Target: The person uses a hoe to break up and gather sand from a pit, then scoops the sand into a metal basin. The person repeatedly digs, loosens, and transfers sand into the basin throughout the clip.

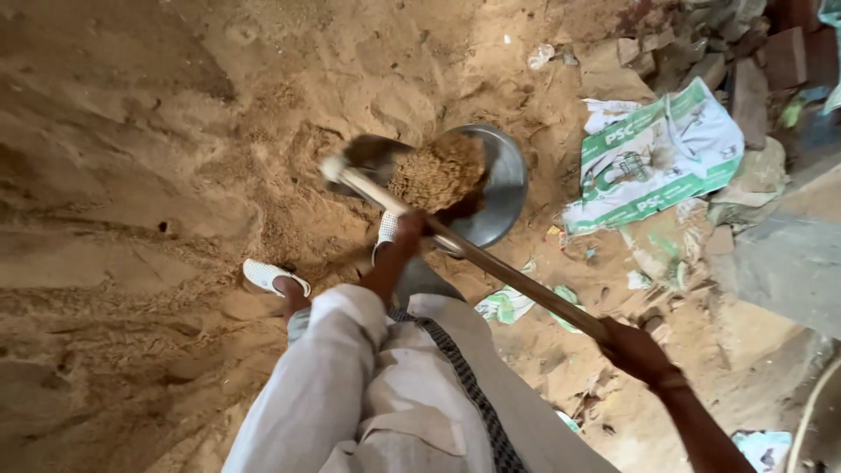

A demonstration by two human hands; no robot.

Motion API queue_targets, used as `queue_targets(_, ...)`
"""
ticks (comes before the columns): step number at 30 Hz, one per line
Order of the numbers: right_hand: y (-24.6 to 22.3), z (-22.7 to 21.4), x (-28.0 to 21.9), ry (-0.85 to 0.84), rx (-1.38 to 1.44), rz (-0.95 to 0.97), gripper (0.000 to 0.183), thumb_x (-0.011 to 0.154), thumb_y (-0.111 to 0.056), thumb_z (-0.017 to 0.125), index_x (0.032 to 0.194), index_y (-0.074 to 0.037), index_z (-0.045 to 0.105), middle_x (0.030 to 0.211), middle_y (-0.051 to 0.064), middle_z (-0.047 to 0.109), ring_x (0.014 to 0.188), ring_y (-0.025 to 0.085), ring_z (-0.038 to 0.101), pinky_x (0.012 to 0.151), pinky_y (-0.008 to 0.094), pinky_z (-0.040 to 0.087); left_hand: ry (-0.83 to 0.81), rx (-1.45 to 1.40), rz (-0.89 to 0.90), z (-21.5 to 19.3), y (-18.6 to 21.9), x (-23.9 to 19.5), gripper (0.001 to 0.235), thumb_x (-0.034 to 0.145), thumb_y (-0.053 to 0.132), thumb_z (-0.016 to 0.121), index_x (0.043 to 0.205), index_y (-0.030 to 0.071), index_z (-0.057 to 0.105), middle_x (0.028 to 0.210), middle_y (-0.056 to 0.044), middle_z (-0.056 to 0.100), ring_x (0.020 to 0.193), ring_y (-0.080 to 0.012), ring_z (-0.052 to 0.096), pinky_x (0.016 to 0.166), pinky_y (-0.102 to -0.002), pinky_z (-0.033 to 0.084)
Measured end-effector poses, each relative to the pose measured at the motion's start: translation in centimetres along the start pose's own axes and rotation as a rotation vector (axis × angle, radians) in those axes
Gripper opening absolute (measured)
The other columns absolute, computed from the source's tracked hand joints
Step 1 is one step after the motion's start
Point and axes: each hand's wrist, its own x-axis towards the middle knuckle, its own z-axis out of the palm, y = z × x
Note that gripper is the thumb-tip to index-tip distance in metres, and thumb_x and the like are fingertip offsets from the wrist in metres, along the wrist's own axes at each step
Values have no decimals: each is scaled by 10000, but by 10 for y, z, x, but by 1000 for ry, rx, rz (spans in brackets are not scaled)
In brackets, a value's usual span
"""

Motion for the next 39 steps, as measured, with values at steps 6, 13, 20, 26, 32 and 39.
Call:
queue_targets(6,-136,13,140,73,108,-410,422,878,-257,679,1254,-89,584,1002,185,702,864,418,676,757,519,544,508,72,356,-66,239,-78,80,934,92,646,881,62,594,776,-100,670,676,-225,666,616,-395,610)
queue_targets(13,-442,-82,199,-2,253,-711,585,922,-355,668,1352,-5,482,932,257,695,820,432,683,710,520,546,481,-98,635,-154,392,-166,128,940,219,642,976,99,617,753,-51,556,669,-214,556,569,-424,481)
queue_targets(20,-602,1,343,169,215,-894,302,944,-259,685,1082,2,621,909,266,701,856,445,681,721,522,533,546,312,939,-152,323,-167,381,1002,377,613,1119,16,583,890,-127,680,811,-218,632,701,-413,548)
queue_targets(26,-542,146,335,29,95,-787,292,942,-164,629,1164,25,606,972,282,665,852,418,640,726,512,514,364,153,475,-190,180,-204,460,1042,390,606,1192,-44,584,921,-183,666,782,-293,618,636,-441,514)
queue_targets(32,-465,200,248,-102,247,-731,244,984,-212,586,993,30,621,793,210,678,672,326,628,595,493,513,110,244,90,-209,49,-219,322,983,276,689,1118,-14,654,971,-158,698,865,-274,659,754,-405,552)
queue_targets(39,-497,185,243,-461,177,-227,331,1024,-350,635,974,-29,698,707,65,624,581,231,568,529,405,462,-92,752,58,-236,72,-209,237,974,223,618,1091,48,727,954,-113,677,826,-210,640,745,-359,535)
